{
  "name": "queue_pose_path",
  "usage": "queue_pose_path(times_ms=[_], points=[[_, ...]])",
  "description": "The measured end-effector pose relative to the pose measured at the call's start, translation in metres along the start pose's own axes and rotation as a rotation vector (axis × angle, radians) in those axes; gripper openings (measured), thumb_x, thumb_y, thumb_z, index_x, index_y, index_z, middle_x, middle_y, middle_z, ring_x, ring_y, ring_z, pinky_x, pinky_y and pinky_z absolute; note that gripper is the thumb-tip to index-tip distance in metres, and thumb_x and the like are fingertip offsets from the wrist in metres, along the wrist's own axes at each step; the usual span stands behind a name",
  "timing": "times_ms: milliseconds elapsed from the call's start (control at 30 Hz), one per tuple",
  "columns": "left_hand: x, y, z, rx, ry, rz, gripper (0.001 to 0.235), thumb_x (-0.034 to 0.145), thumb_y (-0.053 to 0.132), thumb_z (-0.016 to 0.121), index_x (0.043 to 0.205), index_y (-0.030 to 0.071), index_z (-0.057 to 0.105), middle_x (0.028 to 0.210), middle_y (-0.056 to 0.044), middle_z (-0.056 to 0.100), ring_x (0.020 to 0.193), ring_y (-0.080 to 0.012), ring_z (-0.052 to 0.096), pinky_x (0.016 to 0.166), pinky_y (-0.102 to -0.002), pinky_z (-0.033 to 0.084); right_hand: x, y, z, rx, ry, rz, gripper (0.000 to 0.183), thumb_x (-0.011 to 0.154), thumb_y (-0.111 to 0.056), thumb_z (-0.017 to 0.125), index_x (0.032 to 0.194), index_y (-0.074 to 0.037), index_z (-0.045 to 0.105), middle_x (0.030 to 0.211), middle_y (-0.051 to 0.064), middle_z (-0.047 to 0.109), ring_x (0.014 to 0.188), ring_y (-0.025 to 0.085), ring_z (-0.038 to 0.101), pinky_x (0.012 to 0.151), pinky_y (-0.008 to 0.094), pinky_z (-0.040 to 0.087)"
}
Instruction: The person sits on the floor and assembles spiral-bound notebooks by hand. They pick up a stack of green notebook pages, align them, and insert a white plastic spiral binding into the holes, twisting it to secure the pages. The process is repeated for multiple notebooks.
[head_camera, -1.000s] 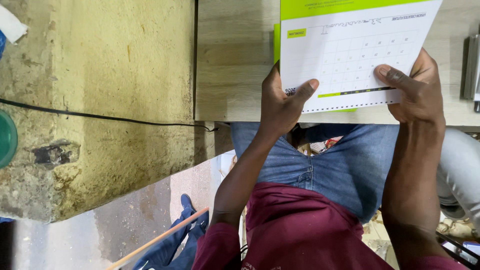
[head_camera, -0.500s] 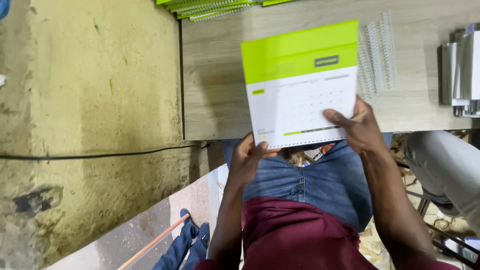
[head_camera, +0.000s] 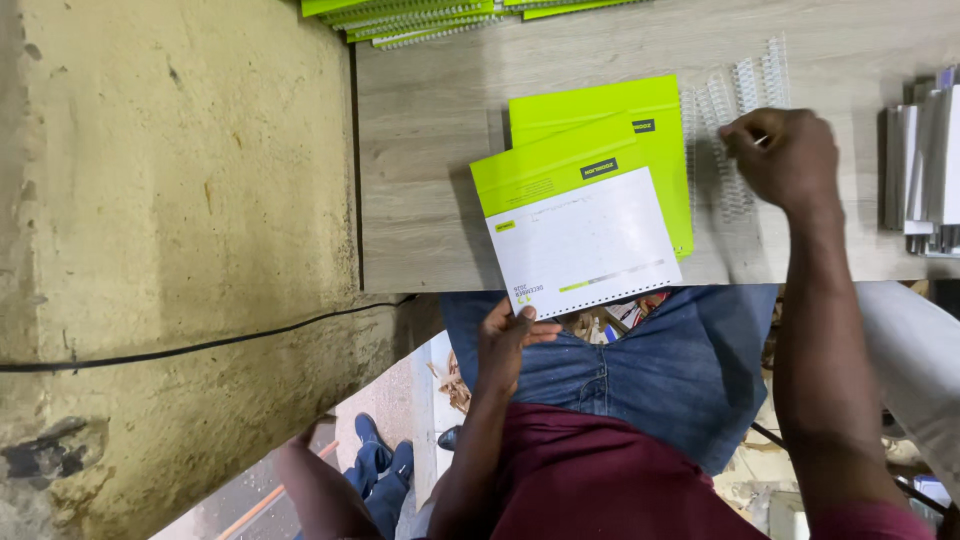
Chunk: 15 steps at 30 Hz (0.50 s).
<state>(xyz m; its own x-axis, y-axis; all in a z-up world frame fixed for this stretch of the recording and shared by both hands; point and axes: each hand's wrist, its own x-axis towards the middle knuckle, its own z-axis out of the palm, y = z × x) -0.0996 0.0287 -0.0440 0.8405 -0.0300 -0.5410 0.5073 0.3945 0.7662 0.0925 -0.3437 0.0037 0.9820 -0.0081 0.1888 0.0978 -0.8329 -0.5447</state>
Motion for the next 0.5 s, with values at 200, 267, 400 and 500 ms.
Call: queue_pose_path(times_ms=[200, 267, 400, 500], points=[[0.0, 0.002, 0.002, 0.049, -0.035, 0.023, 0.045, 0.098, 0.02, 0.064, 0.136, -0.003, 0.06, 0.098, -0.021, 0.078, 0.077, -0.0337, 0.079, 0.067, -0.037, 0.066, 0.014, -0.011, 0.04, -0.357, -0.247, 0.323, 0.027, 0.102, -0.048, 0.068, 0.112, -0.025, 0.078, 0.104, 0.013, 0.078, 0.095, 0.045, 0.07, 0.068, 0.057, 0.051], [0.002, 0.003, 0.003, 0.055, -0.055, 0.023, 0.044, 0.098, 0.022, 0.065, 0.134, -0.003, 0.062, 0.094, -0.02, 0.078, 0.076, -0.0315, 0.079, 0.065, -0.036, 0.065, 0.021, -0.006, 0.037, -0.367, -0.197, 0.348, 0.021, 0.099, -0.041, 0.067, 0.1, -0.021, 0.074, 0.093, 0.008, 0.076, 0.089, 0.04, 0.069, 0.071, 0.054, 0.044], [0.001, 0.002, 0.004, 0.058, -0.056, 0.043, 0.044, 0.097, 0.024, 0.066, 0.132, -0.002, 0.063, 0.091, -0.018, 0.078, 0.074, -0.0308, 0.078, 0.063, -0.035, 0.063, 0.027, 0.001, 0.035, -0.425, -0.208, 0.368, 0.018, 0.08, -0.025, 0.073, 0.096, -0.019, 0.068, 0.089, 0.01, 0.073, 0.081, 0.039, 0.067, 0.07, 0.051, 0.043], [0.002, -0.001, 0.005, 0.034, -0.045, 0.061, 0.049, 0.096, 0.022, 0.066, 0.138, -0.003, 0.06, 0.097, -0.017, 0.078, 0.073, -0.031, 0.078, 0.059, -0.033, 0.062, 0.017, 0.006, 0.028, -0.42, 0.031, 0.234, 0.018, 0.087, -0.017, 0.06, 0.103, -0.012, 0.067, 0.082, 0.016, 0.073, 0.071, 0.047, 0.068, 0.058, 0.053, 0.046]])
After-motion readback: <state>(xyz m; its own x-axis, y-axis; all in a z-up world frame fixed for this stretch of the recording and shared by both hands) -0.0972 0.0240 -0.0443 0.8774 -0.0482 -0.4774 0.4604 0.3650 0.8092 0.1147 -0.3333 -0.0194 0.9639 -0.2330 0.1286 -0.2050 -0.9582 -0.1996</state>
